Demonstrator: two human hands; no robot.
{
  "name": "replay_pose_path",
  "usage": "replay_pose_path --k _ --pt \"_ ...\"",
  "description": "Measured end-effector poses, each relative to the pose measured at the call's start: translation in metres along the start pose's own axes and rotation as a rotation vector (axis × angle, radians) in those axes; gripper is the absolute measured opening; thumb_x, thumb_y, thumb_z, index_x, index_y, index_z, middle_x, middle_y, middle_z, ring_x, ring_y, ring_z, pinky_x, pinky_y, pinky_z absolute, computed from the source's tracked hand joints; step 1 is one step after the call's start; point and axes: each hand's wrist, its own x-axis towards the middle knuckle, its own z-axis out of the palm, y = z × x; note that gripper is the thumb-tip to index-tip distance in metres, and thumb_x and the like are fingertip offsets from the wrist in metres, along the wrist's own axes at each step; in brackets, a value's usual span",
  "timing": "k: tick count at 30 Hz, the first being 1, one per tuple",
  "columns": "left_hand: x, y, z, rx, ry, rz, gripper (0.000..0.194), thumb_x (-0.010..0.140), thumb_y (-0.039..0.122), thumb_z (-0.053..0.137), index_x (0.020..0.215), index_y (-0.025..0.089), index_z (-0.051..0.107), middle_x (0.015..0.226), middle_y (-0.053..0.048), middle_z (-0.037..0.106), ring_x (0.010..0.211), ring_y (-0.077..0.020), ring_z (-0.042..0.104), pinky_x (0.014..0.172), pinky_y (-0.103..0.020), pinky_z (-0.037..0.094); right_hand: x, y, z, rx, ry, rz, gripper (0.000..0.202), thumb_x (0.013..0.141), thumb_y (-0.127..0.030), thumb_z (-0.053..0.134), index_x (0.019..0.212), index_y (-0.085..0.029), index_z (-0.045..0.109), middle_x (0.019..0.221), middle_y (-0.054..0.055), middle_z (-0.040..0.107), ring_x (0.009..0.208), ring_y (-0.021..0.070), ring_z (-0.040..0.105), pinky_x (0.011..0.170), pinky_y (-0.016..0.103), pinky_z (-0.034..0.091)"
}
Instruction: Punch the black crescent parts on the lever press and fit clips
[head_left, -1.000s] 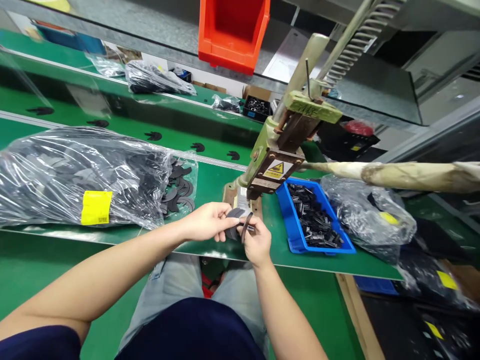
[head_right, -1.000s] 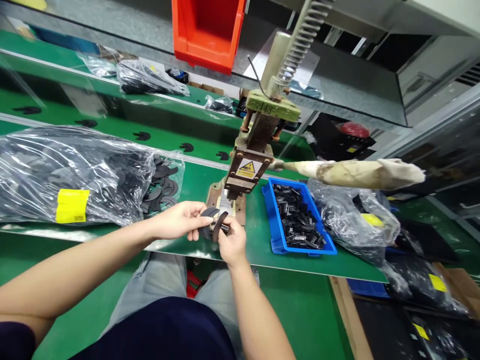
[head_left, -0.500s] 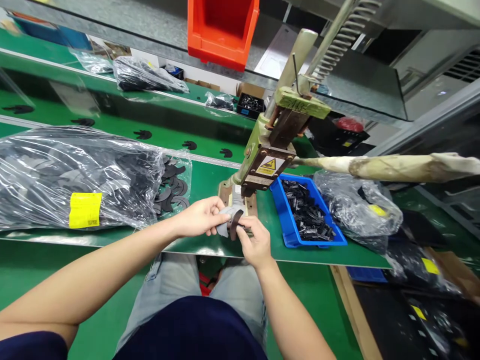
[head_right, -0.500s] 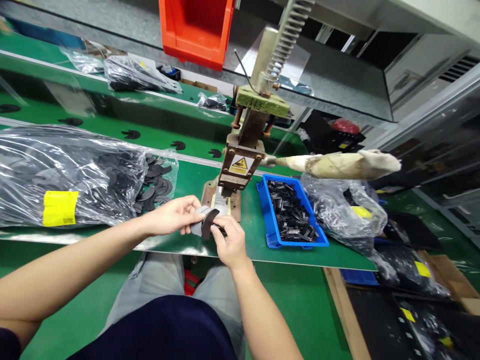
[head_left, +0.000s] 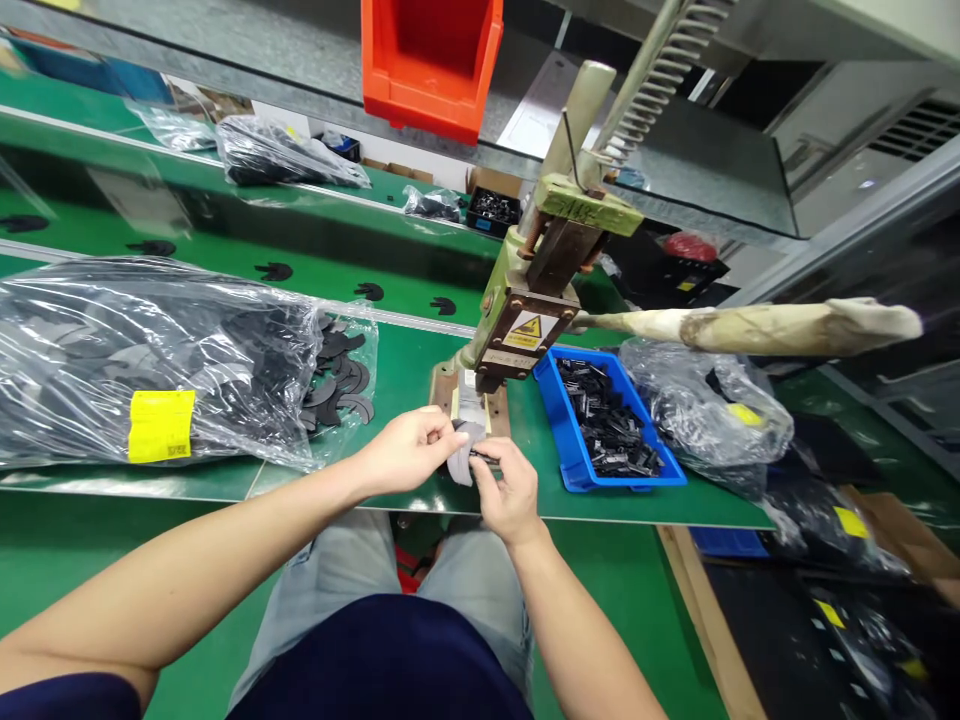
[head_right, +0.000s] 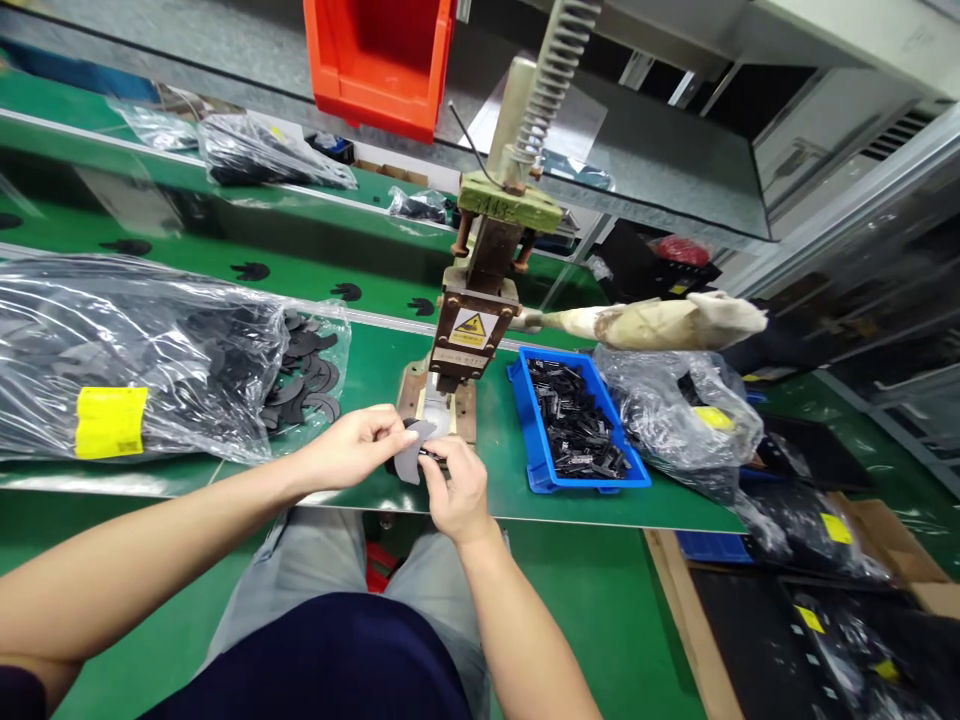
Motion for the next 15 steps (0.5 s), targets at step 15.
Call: replay_pose_path --k 15 --pt "-0.001 -0.008 0.001 -0.235 -0.079 -0.176 0.048 0.089 0.058 0.066 0.065 0.02 0.051 0.064 0.004 0.042 0.06 -0.012 0.037 0.055 -0.025 0.027 -0.003 0.0 -0.003 0.088 -0.045 0.001 0.015 0.091 -0.019 0.067 0.105 -0.024 0.07 0.095 0.005 0.075 0.087 0.0182 0.07 0.079 0.034 0.057"
